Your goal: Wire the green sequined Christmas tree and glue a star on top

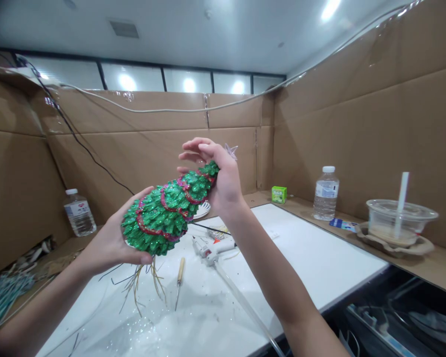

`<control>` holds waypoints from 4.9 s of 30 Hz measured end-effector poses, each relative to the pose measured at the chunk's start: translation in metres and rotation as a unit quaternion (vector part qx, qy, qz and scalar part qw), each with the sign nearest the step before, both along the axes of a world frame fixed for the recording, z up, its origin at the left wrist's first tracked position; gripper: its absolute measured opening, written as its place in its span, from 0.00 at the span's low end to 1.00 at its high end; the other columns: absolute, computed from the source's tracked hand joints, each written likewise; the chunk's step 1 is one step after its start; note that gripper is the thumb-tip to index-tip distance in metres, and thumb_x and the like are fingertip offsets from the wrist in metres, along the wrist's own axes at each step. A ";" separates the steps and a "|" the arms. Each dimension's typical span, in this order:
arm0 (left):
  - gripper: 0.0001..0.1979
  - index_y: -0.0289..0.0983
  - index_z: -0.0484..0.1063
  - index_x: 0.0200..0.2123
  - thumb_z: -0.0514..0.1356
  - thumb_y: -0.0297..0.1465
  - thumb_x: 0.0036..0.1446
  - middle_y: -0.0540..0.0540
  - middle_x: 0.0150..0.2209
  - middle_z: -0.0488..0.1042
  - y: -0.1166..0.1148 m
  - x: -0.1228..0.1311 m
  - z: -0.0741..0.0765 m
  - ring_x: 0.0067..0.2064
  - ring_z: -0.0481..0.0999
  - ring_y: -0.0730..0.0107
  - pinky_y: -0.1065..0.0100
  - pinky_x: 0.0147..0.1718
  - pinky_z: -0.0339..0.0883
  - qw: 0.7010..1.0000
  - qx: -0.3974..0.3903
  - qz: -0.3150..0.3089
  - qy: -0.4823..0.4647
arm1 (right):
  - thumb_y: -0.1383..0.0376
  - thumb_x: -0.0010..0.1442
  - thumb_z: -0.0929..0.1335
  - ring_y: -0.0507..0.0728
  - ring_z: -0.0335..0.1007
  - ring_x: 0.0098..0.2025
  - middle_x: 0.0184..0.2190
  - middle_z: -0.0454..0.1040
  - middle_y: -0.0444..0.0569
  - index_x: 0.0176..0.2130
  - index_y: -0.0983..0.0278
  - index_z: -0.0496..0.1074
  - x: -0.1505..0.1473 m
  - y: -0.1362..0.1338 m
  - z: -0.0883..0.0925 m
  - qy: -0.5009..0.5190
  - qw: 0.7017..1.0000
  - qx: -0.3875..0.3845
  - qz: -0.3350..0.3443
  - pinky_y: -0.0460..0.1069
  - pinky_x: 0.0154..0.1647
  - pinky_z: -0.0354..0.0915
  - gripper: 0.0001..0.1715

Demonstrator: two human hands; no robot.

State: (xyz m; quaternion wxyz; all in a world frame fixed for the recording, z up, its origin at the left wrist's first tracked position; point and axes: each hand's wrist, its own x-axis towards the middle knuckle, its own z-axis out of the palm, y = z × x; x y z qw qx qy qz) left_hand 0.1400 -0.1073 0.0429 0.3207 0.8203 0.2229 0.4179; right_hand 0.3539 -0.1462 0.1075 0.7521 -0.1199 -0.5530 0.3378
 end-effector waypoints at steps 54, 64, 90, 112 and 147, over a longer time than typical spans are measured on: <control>0.61 0.49 0.40 0.67 0.74 0.40 0.35 0.43 0.61 0.61 -0.024 0.009 -0.004 0.57 0.67 0.43 0.44 0.63 0.51 0.873 0.406 0.270 0.032 | 0.59 0.50 0.64 0.57 0.70 0.44 0.39 0.71 0.47 0.29 0.61 0.70 0.007 0.004 -0.001 0.005 1.000 -0.004 0.017 0.54 0.44 0.68 0.09; 0.57 0.41 0.43 0.67 0.72 0.41 0.39 0.37 0.58 0.66 -0.017 0.009 -0.007 0.55 0.71 0.47 0.45 0.58 0.60 0.834 0.469 0.290 0.020 | 0.63 0.50 0.64 0.53 0.69 0.38 0.36 0.70 0.45 0.28 0.63 0.71 0.006 0.008 -0.002 0.038 0.996 0.025 0.083 0.51 0.38 0.68 0.07; 0.59 0.43 0.46 0.65 0.74 0.40 0.32 0.37 0.57 0.67 0.007 0.007 -0.015 0.53 0.72 0.48 0.47 0.52 0.68 0.898 0.365 0.246 -0.003 | 0.63 0.50 0.64 0.54 0.69 0.40 0.38 0.70 0.47 0.28 0.63 0.71 -0.002 0.002 -0.003 -0.011 0.994 0.063 0.086 0.52 0.48 0.67 0.08; 0.55 0.43 0.46 0.65 0.73 0.36 0.37 0.36 0.58 0.63 -0.005 0.010 -0.010 0.58 0.66 0.46 0.42 0.55 0.62 0.834 0.489 0.254 -0.025 | 0.58 0.49 0.63 0.57 0.69 0.42 0.38 0.70 0.47 0.28 0.62 0.70 0.002 0.004 -0.003 -0.006 0.997 0.048 0.056 0.54 0.45 0.68 0.11; 0.61 0.42 0.36 0.67 0.72 0.41 0.38 0.32 0.65 0.52 0.000 0.013 -0.014 0.63 0.59 0.44 0.44 0.57 0.62 0.891 0.425 0.160 0.018 | 0.57 0.52 0.68 0.50 0.71 0.31 0.31 0.73 0.43 0.27 0.62 0.71 -0.004 0.020 -0.008 0.205 0.978 -0.038 0.017 0.50 0.39 0.70 0.11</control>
